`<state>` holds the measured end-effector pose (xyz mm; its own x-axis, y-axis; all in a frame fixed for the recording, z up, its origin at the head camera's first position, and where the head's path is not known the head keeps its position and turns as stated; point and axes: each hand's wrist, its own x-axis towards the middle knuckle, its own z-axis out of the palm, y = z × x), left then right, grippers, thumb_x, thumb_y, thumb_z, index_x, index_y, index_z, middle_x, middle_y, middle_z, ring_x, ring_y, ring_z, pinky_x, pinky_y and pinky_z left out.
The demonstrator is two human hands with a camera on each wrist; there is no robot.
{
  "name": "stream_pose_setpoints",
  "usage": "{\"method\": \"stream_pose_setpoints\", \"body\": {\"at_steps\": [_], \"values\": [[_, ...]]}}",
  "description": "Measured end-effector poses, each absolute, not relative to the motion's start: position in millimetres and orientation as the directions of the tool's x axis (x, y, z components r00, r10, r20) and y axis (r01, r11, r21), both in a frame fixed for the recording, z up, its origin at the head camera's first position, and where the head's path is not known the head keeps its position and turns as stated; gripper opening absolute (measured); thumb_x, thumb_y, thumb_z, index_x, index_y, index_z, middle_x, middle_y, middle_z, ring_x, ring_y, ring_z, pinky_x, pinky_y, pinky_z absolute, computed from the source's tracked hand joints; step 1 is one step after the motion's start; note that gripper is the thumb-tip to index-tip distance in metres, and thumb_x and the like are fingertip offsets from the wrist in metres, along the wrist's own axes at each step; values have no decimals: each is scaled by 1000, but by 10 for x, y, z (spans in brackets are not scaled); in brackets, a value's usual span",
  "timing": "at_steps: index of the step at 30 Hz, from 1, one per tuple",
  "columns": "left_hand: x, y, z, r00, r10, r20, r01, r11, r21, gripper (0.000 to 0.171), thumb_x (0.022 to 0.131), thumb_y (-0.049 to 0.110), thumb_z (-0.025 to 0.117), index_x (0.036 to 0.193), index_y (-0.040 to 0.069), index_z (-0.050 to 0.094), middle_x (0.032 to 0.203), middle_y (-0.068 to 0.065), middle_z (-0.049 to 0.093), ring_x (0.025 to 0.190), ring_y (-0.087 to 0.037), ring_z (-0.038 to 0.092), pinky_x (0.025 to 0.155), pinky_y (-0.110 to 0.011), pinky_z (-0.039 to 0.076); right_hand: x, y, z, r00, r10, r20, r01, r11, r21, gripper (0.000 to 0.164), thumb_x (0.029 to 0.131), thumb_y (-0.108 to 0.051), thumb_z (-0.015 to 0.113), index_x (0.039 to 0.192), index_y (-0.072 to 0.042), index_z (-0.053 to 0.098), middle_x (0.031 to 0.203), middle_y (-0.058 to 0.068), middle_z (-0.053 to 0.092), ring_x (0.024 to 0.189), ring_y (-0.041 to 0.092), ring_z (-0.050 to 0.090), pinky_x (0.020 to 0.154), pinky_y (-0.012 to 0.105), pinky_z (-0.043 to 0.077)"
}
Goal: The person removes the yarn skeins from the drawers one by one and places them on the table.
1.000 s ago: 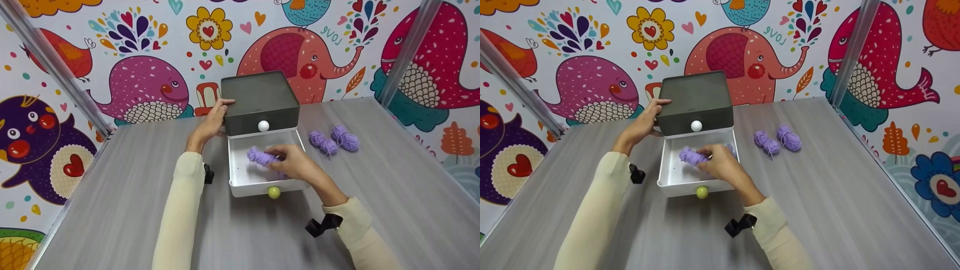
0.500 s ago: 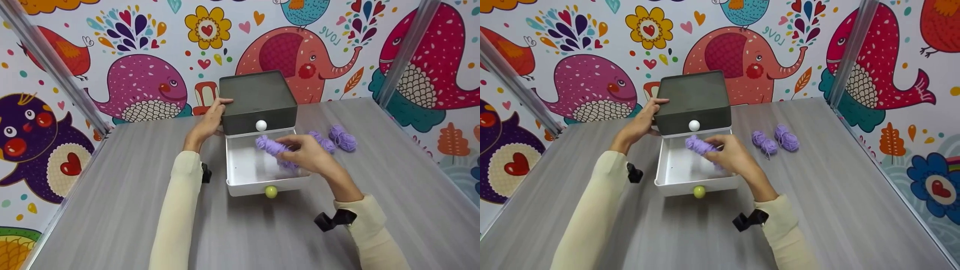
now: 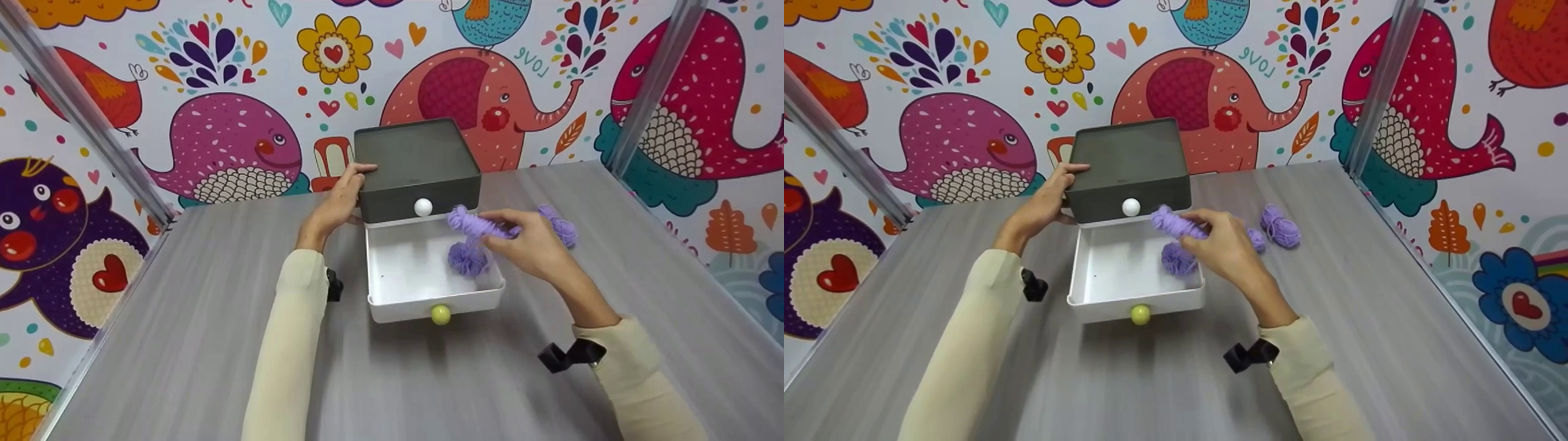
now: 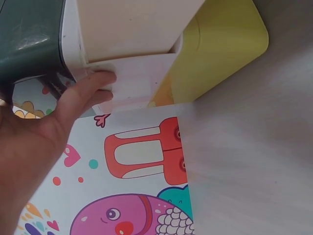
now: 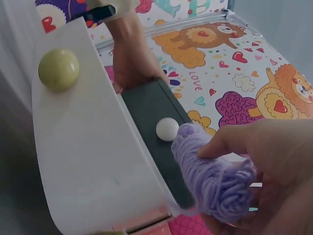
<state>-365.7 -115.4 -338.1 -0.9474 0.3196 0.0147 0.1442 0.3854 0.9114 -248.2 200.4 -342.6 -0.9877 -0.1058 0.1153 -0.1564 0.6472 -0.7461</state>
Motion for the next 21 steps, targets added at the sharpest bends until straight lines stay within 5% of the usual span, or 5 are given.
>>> {"method": "stream_pose_setpoints", "body": {"at_steps": [16,21], "values": [[-3663,-1172,-3382,-945,328,-6,127,381,916,40,108,38,26,147,33,37,150,-17,37,127,-42,52,95,-61,53,-2622,2439,-3395,-983,-76,169,-172,717,-676,44,93,-23,67,136,-13,62,136,21,56,117,37,51,94,55,53],[-3663,-1169,-3377,-943,333,2,140,391,910,41,109,39,27,148,33,37,154,-16,32,132,-44,47,97,-65,50,-2695,2588,-3396,-979,-57,198,-172,752,-637,45,93,-19,67,136,-9,62,133,23,59,111,37,55,86,45,56]]}}
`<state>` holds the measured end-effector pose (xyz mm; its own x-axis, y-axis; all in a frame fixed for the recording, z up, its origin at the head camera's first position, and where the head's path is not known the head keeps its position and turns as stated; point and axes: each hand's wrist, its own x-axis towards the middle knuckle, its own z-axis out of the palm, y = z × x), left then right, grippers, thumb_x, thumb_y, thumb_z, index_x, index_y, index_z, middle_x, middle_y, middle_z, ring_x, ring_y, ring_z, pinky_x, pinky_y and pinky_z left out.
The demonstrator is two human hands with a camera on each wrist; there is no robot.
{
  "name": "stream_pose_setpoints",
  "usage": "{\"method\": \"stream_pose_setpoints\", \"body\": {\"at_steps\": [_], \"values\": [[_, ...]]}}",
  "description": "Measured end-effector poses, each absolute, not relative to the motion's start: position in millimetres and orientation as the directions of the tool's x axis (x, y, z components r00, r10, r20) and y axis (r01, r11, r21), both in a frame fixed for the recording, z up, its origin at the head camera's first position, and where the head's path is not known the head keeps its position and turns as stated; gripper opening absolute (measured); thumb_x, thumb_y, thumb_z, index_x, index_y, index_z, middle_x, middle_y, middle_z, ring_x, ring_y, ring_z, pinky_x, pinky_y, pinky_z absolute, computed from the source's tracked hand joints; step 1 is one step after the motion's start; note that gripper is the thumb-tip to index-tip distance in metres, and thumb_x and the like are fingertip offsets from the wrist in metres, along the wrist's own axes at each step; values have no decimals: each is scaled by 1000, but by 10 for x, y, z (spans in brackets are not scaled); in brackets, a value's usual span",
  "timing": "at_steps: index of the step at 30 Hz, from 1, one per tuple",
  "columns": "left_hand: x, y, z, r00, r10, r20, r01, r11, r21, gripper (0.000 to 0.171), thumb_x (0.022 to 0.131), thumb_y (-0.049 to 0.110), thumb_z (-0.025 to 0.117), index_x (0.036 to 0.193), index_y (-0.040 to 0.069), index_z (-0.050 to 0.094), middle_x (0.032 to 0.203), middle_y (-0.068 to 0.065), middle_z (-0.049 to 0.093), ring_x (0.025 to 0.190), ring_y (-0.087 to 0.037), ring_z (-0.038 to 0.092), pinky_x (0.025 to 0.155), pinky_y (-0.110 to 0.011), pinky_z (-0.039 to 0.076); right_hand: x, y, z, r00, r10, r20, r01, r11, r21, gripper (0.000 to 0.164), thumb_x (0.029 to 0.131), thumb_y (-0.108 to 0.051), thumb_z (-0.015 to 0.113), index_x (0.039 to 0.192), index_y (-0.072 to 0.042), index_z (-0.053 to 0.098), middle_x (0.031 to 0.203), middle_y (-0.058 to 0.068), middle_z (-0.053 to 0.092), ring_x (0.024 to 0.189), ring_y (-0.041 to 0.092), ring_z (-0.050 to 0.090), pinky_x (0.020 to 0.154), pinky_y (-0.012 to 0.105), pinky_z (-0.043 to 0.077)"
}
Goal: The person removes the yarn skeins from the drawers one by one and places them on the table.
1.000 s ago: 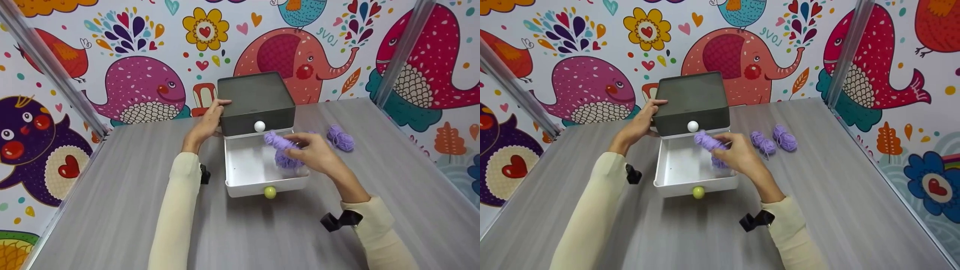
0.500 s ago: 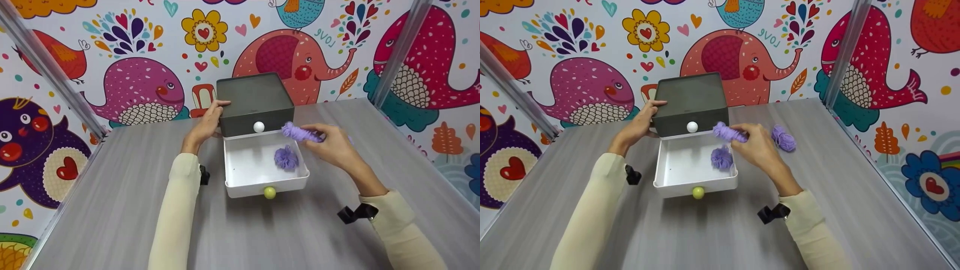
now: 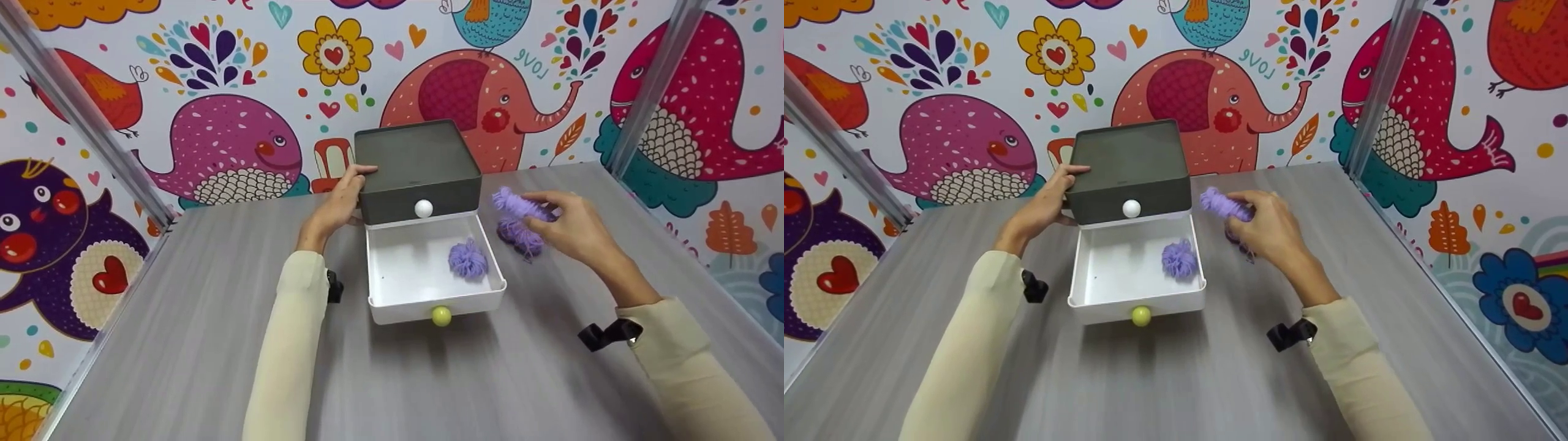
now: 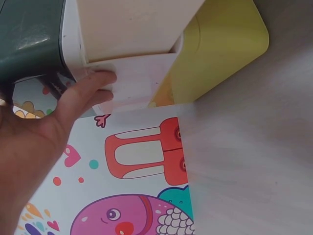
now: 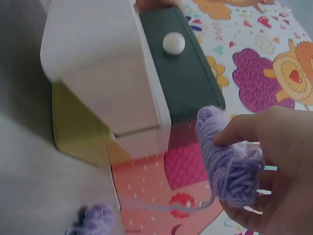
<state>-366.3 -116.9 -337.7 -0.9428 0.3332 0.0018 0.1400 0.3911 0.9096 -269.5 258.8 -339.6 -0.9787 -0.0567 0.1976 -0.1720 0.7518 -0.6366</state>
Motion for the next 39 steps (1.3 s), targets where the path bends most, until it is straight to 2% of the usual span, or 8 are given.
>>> {"method": "stream_pose_setpoints", "body": {"at_steps": [4,7,11,19,32,39], "values": [[-3660,-1178,-3391,-944,329,21,157,394,906,41,109,38,27,147,31,38,158,-16,29,134,-46,45,96,-67,49,-2790,2714,-3402,-975,-48,216,-173,772,-612,45,92,-17,68,135,-6,62,127,24,63,106,37,59,80,40,56],[-3655,-1179,-3390,-945,325,22,155,389,908,40,109,37,26,147,31,39,157,-17,30,132,-44,48,95,-66,51,-2864,2809,-3388,-980,-37,197,-153,774,-614,45,93,-15,68,136,-4,60,127,25,63,106,38,59,84,43,55],[-3661,-1174,-3385,-945,325,22,151,376,914,40,109,37,26,146,32,40,158,-18,30,129,-41,50,93,-65,52,-2965,2936,-3339,-987,-19,157,-113,778,-618,46,95,-14,66,138,-2,57,128,26,62,108,38,58,86,41,52],[-3674,-1178,-3388,-948,317,20,153,400,904,40,109,37,26,146,33,40,159,-17,30,133,-41,47,94,-64,52,-3140,3182,-3315,-997,-19,72,-59,793,-606,46,98,-12,61,141,1,53,132,29,57,114,43,54,102,61,48],[-3664,-1160,-3384,-948,318,7,143,405,903,40,109,38,27,146,34,40,161,-16,28,138,-40,42,95,-64,51,-3322,3564,-3487,-998,31,47,0,840,-543,48,95,-6,57,139,11,48,128,38,54,112,49,51,102,67,42],[-3663,-1161,-3385,-947,320,15,150,401,904,40,109,38,28,147,33,40,160,-16,29,135,-41,45,95,-64,52,-3407,3698,-3549,-996,89,30,56,816,-575,52,96,-3,56,143,13,41,131,39,48,111,48,47,103,67,43]]}}
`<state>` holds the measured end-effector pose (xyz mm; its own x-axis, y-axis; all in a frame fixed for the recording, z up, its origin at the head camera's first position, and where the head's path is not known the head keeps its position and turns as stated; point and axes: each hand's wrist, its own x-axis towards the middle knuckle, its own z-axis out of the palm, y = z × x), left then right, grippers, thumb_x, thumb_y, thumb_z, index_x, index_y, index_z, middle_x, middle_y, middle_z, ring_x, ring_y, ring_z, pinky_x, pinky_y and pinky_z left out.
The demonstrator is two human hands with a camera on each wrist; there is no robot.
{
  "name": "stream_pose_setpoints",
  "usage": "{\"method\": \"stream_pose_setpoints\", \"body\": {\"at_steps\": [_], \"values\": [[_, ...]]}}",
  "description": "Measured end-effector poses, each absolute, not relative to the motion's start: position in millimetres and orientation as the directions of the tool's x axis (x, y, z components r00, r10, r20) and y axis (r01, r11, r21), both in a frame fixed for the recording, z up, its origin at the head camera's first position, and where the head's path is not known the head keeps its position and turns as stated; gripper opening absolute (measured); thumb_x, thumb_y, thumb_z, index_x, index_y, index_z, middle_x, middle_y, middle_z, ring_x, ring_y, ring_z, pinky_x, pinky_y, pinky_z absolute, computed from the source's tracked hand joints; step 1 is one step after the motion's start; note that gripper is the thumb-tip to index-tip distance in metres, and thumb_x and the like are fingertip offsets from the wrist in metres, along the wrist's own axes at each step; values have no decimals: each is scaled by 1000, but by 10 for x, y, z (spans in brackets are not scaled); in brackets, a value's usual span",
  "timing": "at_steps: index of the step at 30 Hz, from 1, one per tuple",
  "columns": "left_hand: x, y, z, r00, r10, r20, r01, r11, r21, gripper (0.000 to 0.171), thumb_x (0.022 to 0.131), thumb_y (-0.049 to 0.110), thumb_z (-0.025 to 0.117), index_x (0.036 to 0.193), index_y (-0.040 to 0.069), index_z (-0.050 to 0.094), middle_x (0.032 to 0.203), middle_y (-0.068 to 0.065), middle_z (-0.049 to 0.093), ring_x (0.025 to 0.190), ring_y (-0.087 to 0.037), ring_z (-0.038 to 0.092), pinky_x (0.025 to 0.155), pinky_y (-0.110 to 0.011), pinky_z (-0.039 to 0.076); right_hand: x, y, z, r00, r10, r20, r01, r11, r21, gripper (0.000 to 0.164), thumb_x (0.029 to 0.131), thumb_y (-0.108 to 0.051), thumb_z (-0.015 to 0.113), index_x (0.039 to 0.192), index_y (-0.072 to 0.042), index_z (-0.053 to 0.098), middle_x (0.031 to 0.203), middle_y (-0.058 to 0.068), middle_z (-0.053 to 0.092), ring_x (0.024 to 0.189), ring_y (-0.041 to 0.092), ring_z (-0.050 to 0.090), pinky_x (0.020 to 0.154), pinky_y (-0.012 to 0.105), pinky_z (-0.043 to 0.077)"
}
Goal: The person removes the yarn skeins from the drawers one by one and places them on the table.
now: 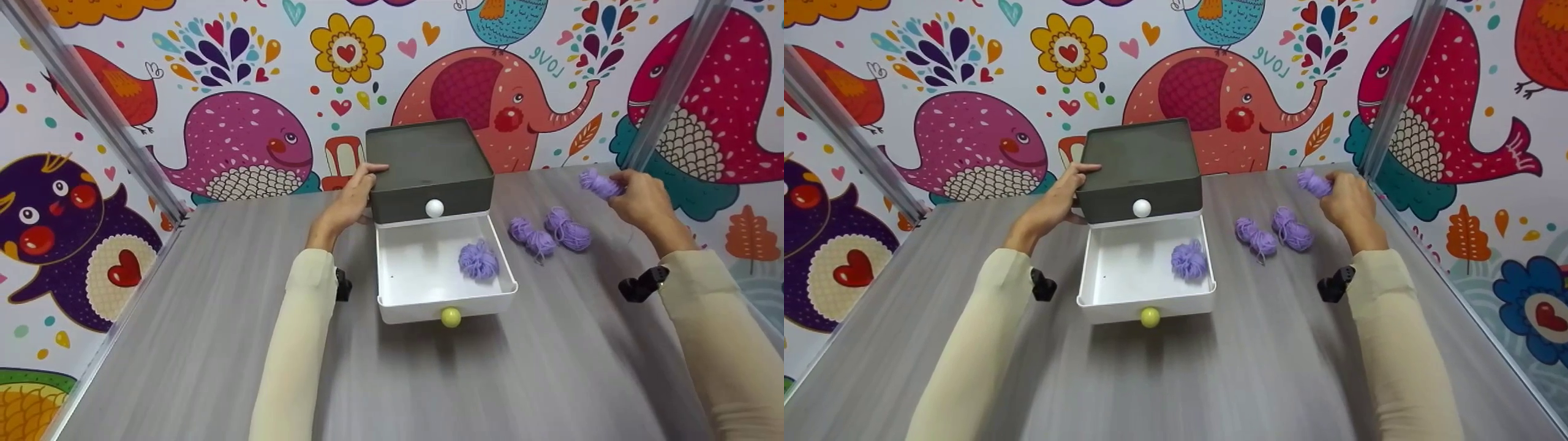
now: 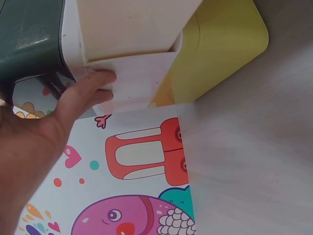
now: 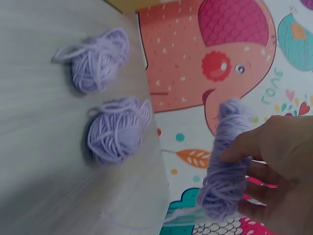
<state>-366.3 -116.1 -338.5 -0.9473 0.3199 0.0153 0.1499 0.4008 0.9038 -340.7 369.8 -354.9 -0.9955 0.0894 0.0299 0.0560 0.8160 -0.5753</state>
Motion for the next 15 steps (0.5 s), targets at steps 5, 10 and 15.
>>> {"method": "stream_pose_setpoints", "body": {"at_steps": [5,10,15], "values": [[-3659,-1155,-3378,-948,318,15,150,403,903,40,109,38,27,146,34,40,161,-14,27,136,-41,43,95,-64,52,-3450,3758,-3586,-988,137,72,65,790,-610,52,96,-4,56,144,12,41,135,39,46,112,48,45,105,67,41],[-3654,-1161,-3372,-948,317,7,144,411,900,40,109,39,27,146,35,40,163,-14,26,139,-41,41,96,-64,51,-3484,3808,-3689,-984,157,87,67,770,-635,52,98,-10,54,145,10,41,132,36,50,109,45,51,93,51,55],[-3649,-1164,-3377,-948,318,0,138,411,901,40,109,40,27,146,36,39,161,-15,27,137,-42,42,97,-64,50,-3503,3861,-3826,-985,172,-19,141,740,-658,56,102,-20,54,150,2,38,135,33,50,108,41,54,77,28,58]]}}
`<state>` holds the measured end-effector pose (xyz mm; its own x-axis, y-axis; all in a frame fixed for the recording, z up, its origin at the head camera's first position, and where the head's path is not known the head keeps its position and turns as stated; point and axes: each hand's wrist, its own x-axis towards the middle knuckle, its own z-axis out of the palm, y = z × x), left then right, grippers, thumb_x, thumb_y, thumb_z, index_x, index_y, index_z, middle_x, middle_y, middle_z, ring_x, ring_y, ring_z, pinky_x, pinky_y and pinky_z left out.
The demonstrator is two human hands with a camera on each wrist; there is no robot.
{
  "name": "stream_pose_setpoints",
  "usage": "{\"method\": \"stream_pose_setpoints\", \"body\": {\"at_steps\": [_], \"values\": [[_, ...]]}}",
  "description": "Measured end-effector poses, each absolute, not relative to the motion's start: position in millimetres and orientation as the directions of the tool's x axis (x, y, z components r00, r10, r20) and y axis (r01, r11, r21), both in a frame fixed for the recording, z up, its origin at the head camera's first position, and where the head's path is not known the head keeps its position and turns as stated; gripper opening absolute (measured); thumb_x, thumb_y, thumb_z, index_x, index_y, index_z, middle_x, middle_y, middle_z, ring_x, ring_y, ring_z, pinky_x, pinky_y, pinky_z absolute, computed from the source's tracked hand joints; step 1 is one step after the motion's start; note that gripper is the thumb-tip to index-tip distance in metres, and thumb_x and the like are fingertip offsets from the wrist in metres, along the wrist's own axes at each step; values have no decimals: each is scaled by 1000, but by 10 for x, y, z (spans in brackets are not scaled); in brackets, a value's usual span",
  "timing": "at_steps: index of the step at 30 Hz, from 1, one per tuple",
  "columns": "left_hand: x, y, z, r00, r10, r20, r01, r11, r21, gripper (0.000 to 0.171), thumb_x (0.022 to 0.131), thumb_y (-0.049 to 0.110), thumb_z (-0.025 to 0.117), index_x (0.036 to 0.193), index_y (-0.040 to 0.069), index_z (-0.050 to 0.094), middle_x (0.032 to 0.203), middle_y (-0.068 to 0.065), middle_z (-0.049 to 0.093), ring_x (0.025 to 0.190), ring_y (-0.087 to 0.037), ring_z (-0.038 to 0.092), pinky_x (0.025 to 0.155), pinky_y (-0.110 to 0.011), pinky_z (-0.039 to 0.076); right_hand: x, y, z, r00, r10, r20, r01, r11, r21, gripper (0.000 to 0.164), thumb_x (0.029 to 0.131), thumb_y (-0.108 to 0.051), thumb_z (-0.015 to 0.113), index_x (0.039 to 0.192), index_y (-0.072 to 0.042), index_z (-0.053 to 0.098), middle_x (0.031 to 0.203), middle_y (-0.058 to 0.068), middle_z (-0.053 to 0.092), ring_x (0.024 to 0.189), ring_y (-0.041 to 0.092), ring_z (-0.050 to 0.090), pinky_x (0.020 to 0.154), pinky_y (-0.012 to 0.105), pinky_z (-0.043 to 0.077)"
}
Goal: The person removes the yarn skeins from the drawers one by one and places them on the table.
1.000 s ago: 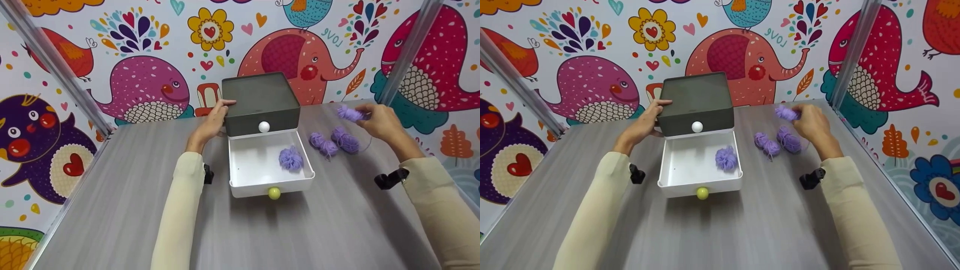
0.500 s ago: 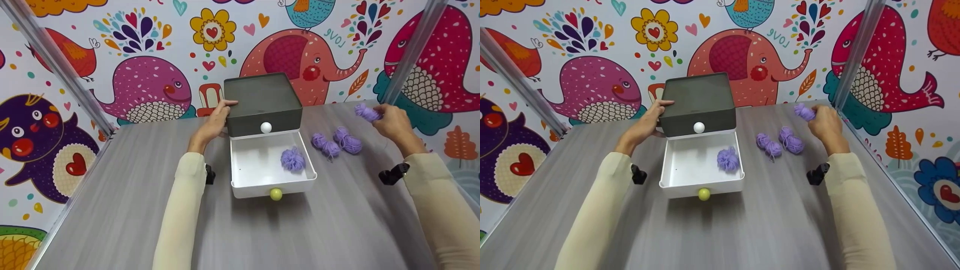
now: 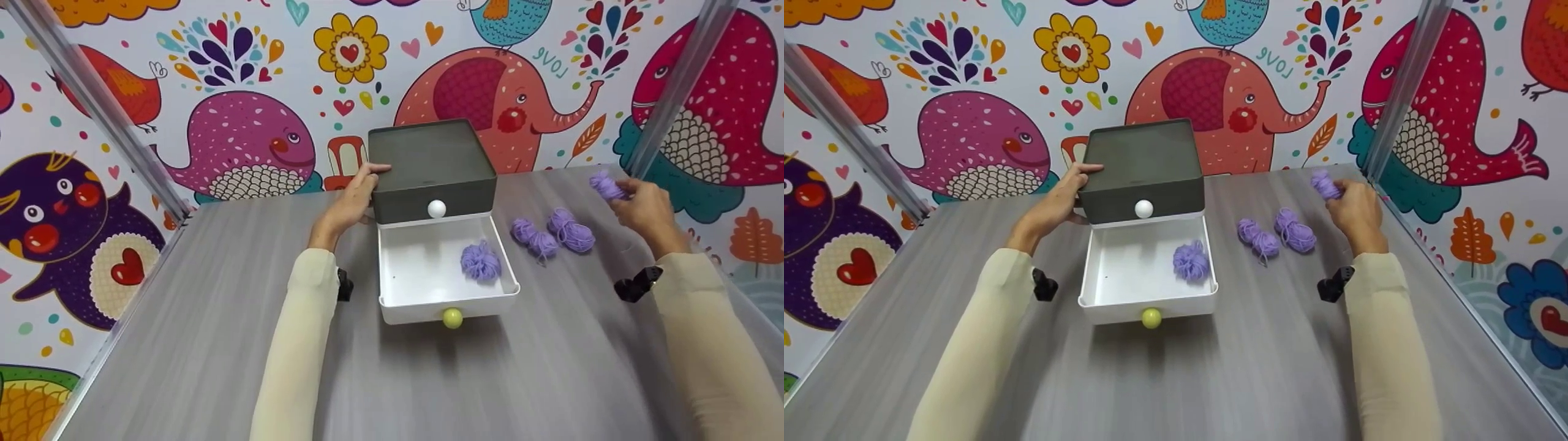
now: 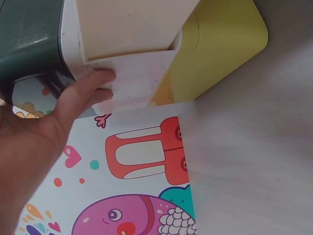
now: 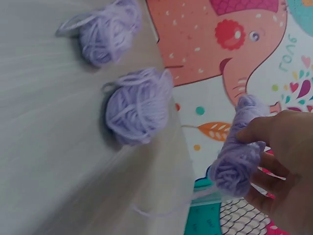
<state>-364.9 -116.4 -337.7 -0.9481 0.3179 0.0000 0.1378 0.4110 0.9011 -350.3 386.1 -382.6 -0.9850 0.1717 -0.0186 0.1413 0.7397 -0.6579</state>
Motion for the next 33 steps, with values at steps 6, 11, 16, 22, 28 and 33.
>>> {"method": "stream_pose_setpoints", "body": {"at_steps": [6,11,16,22,28,33], "values": [[-3659,-1180,-3373,-949,314,1,133,400,907,39,109,38,26,146,34,40,155,-15,33,131,-43,49,96,-64,51,-3497,3921,-3969,-980,171,-101,196,747,-635,61,103,-23,52,154,1,30,148,34,40,123,49,44,107,62,43],[-3657,-1186,-3378,-951,310,-16,121,418,900,39,109,38,26,146,36,39,156,-14,32,133,-45,47,96,-64,51,-3505,3973,-4091,-977,161,-142,215,753,-622,63,103,-21,51,154,5,25,153,37,31,128,51,38,112,65,36],[-3667,-1167,-3383,-949,316,-5,127,397,909,40,109,38,26,146,35,39,152,-15,36,129,-42,51,94,-64,52,-3505,3988,-4226,-967,156,-201,247,761,-599,62,102,-16,49,152,10,23,151,39,30,129,53,38,112,66,35],[-3662,-1172,-3387,-949,314,-11,126,413,902,40,109,40,26,146,35,39,157,-13,32,133,-43,48,97,-64,51,-3507,3969,-4335,-961,161,-224,261,793,-551,61,102,-16,47,150,14,23,148,41,29,135,56,27,113,72,25],[-3665,-1172,-3382,-948,317,-15,125,417,900,40,109,40,26,146,35,39,155,-14,33,132,-43,49,97,-64,50,-3469,3966,-4365,-966,169,-197,251,799,-546,60,102,-17,49,147,16,28,144,42,32,132,56,31,112,71,28],[-3665,-1169,-3374,-948,317,-11,126,409,904,40,109,39,27,146,35,39,154,-14,34,131,-42,49,96,-64,51,-3440,3958,-4364,-972,157,-172,226,823,-521,61,97,-16,54,145,16,32,142,43,31,127,56,32,111,72,29]]}}
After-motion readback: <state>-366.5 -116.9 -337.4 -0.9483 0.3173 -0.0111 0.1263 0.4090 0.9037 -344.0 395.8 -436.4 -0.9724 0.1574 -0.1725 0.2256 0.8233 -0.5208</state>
